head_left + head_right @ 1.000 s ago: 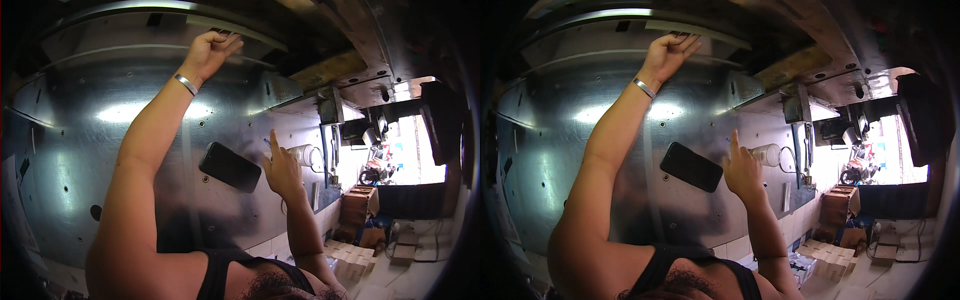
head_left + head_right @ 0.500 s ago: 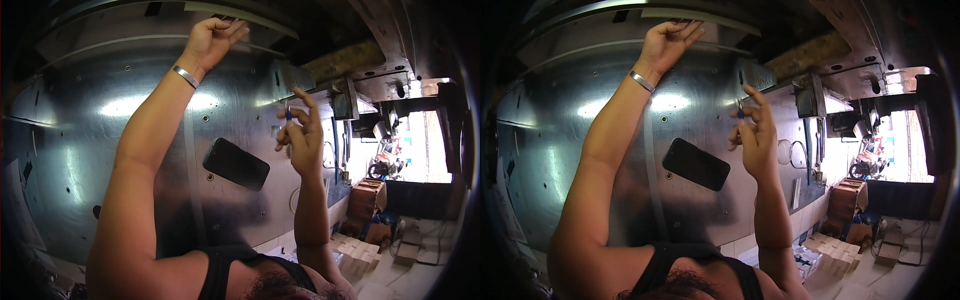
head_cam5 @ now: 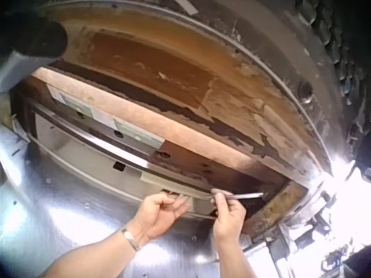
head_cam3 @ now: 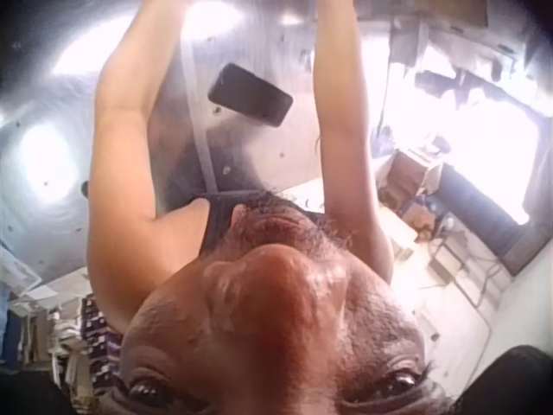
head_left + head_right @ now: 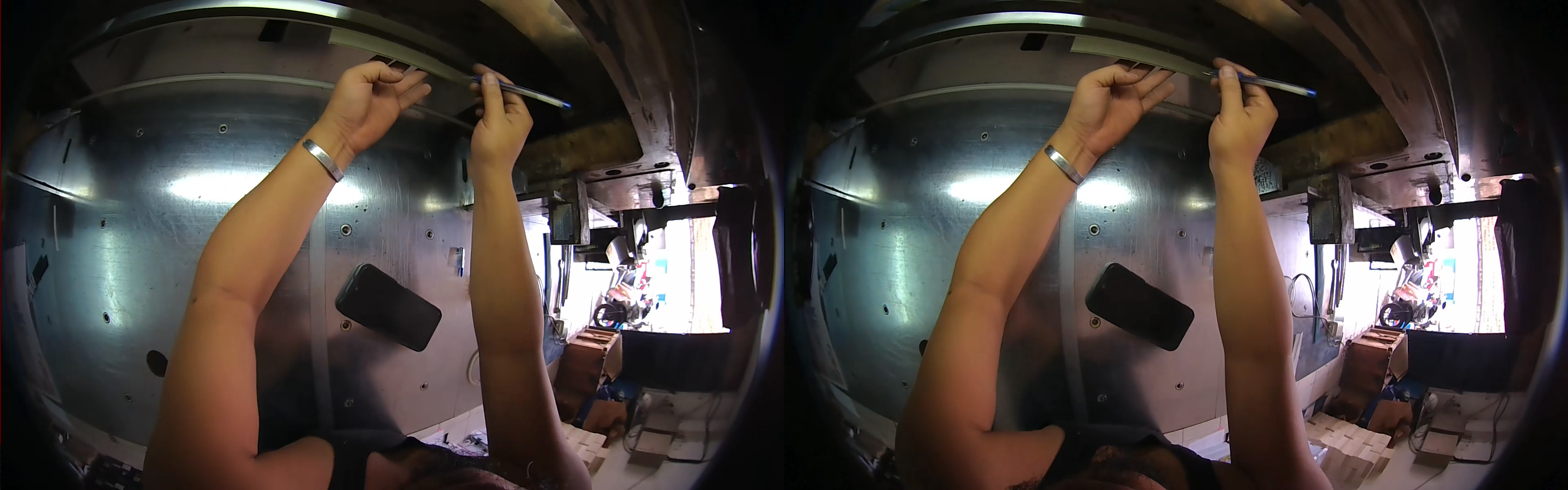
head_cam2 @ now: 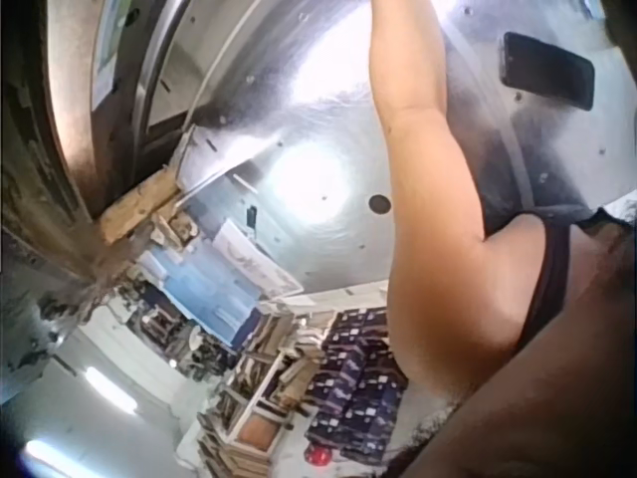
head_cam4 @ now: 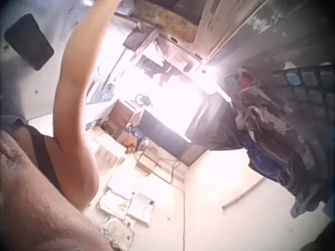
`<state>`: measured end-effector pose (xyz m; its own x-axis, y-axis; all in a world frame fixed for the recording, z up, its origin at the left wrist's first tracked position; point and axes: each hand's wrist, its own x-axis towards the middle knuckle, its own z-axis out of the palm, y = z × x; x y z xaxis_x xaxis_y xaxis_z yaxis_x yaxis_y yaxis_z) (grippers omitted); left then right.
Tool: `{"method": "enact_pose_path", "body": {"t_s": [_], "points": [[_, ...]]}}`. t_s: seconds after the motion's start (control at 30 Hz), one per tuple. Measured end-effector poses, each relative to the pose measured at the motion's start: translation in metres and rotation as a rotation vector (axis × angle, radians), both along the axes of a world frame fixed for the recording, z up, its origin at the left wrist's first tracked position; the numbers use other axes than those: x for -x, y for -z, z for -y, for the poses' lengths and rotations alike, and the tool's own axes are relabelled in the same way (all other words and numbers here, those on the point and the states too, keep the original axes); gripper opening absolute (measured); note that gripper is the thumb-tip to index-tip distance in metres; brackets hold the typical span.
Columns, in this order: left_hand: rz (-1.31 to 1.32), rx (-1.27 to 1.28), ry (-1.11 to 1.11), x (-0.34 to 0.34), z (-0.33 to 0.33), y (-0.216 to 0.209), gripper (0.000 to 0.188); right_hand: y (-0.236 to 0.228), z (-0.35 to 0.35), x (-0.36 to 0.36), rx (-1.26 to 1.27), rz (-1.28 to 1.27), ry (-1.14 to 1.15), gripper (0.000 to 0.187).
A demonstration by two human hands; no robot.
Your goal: The person aligns and marks cardboard strips under the clamp of a paper cutting machine using a pen, then applies double-sided adhesive tape from a roll onto small cardboard pads.
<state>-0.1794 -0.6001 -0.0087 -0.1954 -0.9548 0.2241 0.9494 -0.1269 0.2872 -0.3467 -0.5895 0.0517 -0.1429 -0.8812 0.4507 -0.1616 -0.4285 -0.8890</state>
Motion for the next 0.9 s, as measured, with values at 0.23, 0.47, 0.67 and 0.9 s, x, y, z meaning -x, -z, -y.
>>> {"method": "enact_pose_path", "body": {"t_s": [0.23,0.47,0.67,0.9], "points": [[-0.03,-0.004,0.009,0.002,0.003,0.001,0.037,0.012,0.036,-0.004,0.184,-0.206,0.112,0.016],[-0.032,-0.009,0.016,0.001,-0.002,-0.002,0.038,0.011,0.037,-0.003,0.116,-0.254,0.123,0.016],[-0.054,0.004,0.027,0.001,-0.001,-0.003,0.031,0.015,0.038,0.001,0.143,-0.311,0.145,0.018],[-0.046,0.011,0.017,-0.001,0.0,-0.002,0.038,0.016,0.036,-0.004,0.136,-0.335,0.171,0.02]]}}
